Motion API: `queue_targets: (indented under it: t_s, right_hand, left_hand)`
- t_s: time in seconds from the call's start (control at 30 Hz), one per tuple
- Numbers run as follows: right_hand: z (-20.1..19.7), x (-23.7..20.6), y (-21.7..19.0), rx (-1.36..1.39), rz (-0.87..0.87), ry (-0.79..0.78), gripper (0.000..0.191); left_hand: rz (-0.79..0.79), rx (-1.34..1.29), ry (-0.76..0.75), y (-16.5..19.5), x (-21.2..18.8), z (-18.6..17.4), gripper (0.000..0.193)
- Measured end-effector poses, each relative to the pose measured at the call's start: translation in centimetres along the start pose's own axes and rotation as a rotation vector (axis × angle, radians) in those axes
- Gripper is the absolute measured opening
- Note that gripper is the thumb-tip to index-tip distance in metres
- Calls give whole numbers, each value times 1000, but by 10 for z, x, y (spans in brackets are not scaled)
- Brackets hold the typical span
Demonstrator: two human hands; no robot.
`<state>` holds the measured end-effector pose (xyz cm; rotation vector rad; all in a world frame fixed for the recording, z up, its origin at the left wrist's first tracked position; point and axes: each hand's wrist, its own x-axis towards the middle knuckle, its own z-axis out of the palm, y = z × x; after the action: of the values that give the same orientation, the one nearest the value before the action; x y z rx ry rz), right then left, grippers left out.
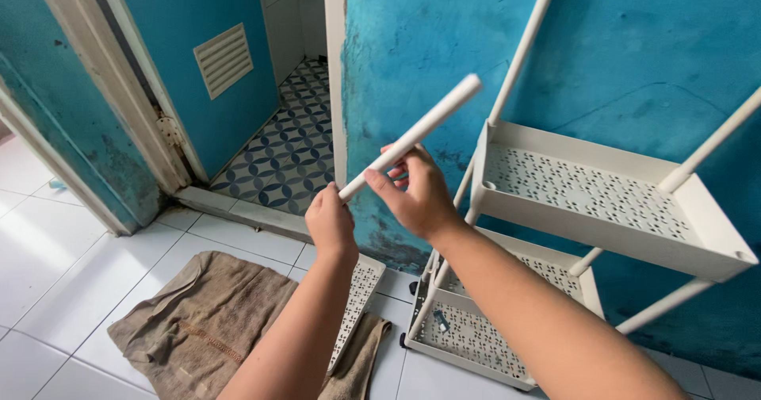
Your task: The person assembles a white rolling storage cart on a tiled floor, inserting white plastic poles into the corner sockets of perforated shelves and pressing a top shelf onto the pole ends. They handle shelves and poles one at a time, then stand the finished cart upright against the wall.
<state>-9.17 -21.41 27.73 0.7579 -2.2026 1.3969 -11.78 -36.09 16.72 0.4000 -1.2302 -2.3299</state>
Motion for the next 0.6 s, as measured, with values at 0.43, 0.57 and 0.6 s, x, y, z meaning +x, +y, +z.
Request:
queue_targets:
  t_s: [0.43, 0.57, 0.6]
  right_hand:
    - [-249, -12, -8, 910, 232, 380, 19]
    - [-345, -37, -3, 792, 195, 534, 22]
    - [-365, -46, -1, 765, 184, 559, 22]
  left_hand:
    - [434, 315, -326, 14, -130, 192, 42]
    - [610, 644, -488, 4, -179, 227, 39]
    - [765, 751, -532, -1, -191, 233, 37]
